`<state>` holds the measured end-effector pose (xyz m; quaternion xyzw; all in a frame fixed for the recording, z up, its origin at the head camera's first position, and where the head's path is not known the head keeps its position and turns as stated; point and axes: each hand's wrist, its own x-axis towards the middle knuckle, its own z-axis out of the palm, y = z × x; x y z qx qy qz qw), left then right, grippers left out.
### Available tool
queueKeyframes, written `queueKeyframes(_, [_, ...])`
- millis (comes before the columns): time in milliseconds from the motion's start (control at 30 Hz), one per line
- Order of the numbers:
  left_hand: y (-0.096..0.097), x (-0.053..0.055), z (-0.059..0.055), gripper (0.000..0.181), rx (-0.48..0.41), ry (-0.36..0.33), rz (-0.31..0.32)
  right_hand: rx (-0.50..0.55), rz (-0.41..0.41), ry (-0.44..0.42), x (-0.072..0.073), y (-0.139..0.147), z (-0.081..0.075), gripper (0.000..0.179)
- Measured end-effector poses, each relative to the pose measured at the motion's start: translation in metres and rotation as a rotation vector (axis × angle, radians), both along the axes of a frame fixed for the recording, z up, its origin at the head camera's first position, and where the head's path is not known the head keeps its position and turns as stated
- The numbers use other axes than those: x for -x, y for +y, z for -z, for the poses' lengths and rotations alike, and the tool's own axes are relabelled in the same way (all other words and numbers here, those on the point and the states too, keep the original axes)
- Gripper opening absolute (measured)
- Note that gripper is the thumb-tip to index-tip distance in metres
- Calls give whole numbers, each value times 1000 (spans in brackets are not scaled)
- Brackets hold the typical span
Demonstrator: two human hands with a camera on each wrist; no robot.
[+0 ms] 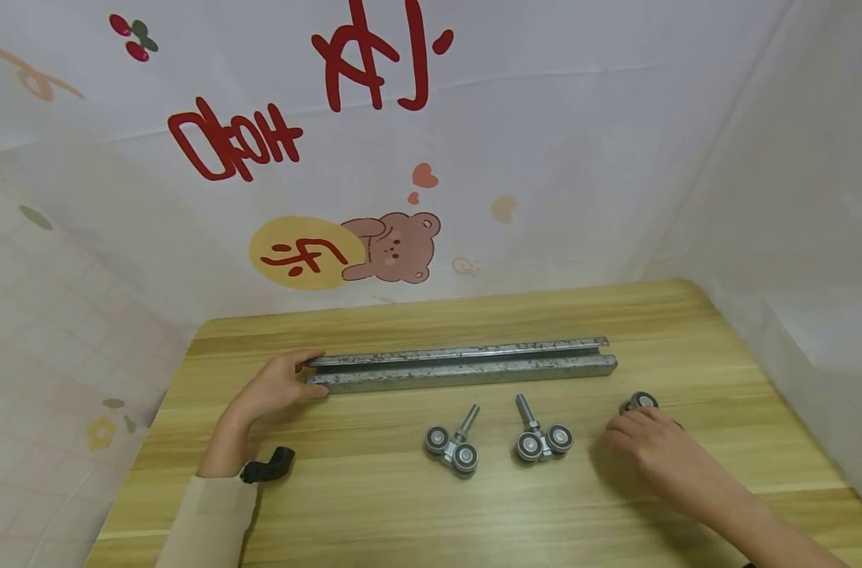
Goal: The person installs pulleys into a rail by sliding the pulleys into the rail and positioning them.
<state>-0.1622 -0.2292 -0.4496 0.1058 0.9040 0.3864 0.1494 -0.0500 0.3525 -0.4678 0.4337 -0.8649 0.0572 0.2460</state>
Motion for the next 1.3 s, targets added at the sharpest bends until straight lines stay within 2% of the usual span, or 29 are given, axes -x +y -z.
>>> queueKeyframes(333, [1, -1, -1, 71, -3, 3, 1, 55, 82, 5, 2, 13, -12, 64])
queueKeyframes(567, [2, 0, 2, 71, -10, 1, 2, 93, 82, -10, 6, 21, -14, 63])
queueKeyframes(733, [1, 0, 2, 70, -4, 10, 7, 166, 40, 15, 14, 30, -13, 60])
queueKeyframes(833, [0, 0, 2, 71, -4, 7, 2, 202, 47, 23, 17, 36, -16, 61])
queueKeyframes(1067, [-1, 0, 2, 71, -8, 2, 2, 237, 114, -17, 18, 53, -20, 67])
queueKeyframes(1300, [0, 0, 1, 72, -16, -8, -7, 303, 181, -81, 22, 66, -21, 64])
